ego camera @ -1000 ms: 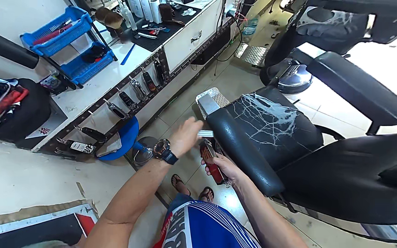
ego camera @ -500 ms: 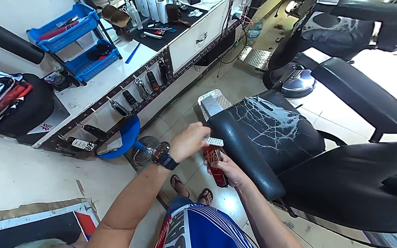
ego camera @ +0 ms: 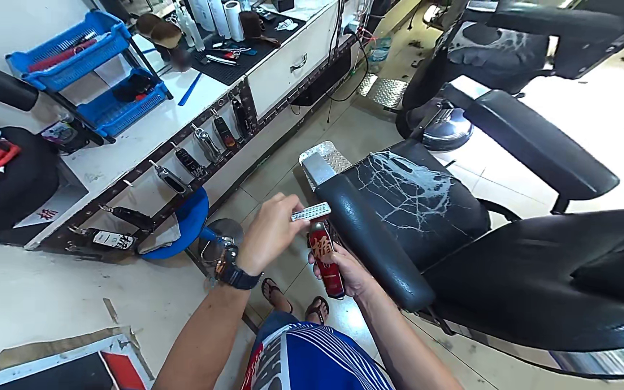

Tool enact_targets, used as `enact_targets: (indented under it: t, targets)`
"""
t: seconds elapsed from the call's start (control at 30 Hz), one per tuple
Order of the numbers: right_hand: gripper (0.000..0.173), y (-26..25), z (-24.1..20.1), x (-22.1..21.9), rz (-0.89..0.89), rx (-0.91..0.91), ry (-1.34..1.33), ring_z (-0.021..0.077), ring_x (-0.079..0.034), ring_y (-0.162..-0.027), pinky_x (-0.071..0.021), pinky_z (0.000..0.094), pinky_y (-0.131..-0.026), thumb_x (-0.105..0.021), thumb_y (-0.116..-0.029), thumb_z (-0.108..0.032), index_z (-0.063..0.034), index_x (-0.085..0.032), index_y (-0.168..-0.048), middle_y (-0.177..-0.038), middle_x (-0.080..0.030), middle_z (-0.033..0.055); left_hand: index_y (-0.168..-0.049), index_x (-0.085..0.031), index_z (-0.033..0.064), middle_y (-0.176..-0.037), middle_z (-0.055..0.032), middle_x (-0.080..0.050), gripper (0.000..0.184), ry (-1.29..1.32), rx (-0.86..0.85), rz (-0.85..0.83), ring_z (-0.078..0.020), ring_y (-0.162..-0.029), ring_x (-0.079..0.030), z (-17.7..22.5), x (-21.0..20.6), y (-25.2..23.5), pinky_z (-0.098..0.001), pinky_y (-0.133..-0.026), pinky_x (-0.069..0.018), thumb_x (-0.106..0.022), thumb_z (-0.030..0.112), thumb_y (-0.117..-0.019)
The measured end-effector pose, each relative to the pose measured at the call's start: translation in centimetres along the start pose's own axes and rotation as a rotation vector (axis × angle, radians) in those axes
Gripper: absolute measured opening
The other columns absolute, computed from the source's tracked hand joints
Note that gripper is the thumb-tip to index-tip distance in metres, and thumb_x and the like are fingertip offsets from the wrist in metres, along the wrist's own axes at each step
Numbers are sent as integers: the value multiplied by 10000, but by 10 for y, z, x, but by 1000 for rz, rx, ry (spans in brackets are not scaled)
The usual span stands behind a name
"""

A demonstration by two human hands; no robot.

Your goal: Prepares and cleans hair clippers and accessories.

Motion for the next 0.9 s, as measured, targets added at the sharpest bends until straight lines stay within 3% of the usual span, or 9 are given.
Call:
enact_targets:
  t: [0.2, 0.27, 0.4, 0.5, 0.57, 0.63, 0.73, 0.8, 0.9]
  targets:
    - [497, -6, -4, 4, -39, 26, -118, 190, -687, -669, -596, 307, -583, -646, -848, -164, -18, -446, -1279, -947, -681, 138, -1049, -727, 99, -990, -82, -683, 194, 75, 117, -60, -205, -848, -674, -43, -11, 6, -425, -785, -589, -788, 218, -910]
    - [536, -6, -4, 6, -46, 28, -120, 190, -686, -674, -598, 307, -591, -641, -854, -166, -11, -432, -1323, -948, -675, 138, -1065, -719, 100, -990, -77, -675, 219, 92, 165, -6, -197, -834, -667, -41, -3, 10, -415, -770, -586, -796, 231, -908]
    - [472, -10, -5, -4, -73, 20, -136, 186, -692, -673, -603, 303, -600, -647, -850, -145, -15, -443, -1255, -946, -683, 139, -1083, -717, 111, -1038, -63, -674, 225, 222, 85, 36, -169, -844, -680, -23, -19, 5, -381, -769, -608, -795, 226, -906]
    - [508, -11, -6, -4, -95, 32, -205, 184, -688, -664, -600, 299, -592, -672, -832, -165, -12, -460, -1268, -933, -682, 135, -1067, -717, 104, -1016, -81, -677, 208, 165, 153, 2, -206, -830, -665, -53, -18, 14, -438, -765, -588, -784, 226, -912]
    - [580, -11, -6, 1, -139, 51, -250, 172, -682, -654, -594, 291, -591, -717, -818, -216, -6, -485, -1307, -905, -683, 123, -1080, -707, 81, -1012, -95, -689, 229, 196, 259, -15, -221, -852, -676, -77, -16, 27, -462, -800, -583, -777, 228, -918]
    - [681, -9, -9, 1, -207, 77, -261, 139, -663, -626, -578, 265, -575, -754, -817, -317, -7, -510, -1373, -873, -685, 91, -1125, -676, 71, -1026, -76, -718, 275, 406, 318, -5, -173, -843, -709, -84, -23, 39, -388, -800, -607, -780, 220, -919]
    - [528, -7, -12, -2, -262, 86, -244, 132, -655, -590, -566, 252, -546, -742, -866, -420, -22, -594, -1179, -859, -700, 94, -1157, -650, 19, -1097, -94, -715, 292, 802, 255, -13, -184, -896, -728, -67, -50, 45, -348, -828, -627, -765, 118, -907]
    - [520, -7, -11, -9, -281, 78, -196, 143, -662, -594, -572, 258, -551, -713, -908, -512, -45, -609, -1112, -897, -716, 113, -1137, -651, 11, -1062, -97, -713, 287, 826, 287, 9, -182, -867, -729, -73, -64, 42, -350, -822, -631, -774, 129, -906]
    - [596, -11, -1, -13, -230, 31, -129, 166, -672, -607, -575, 271, -553, -637, -950, -581, -51, -543, -1204, -971, -728, 145, -1099, -649, 24, -1012, -97, -731, 289, 670, 414, 185, -173, -819, -730, -110, -63, 50, -365, -797, -625, -795, 173, -899]
Point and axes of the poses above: each hand's wrist, its own y-axis away from the middle knuckle, its own x-axis out of the back of the hand, z = x × y, the point moved 8 cm from there along -y, towards the middle knuckle
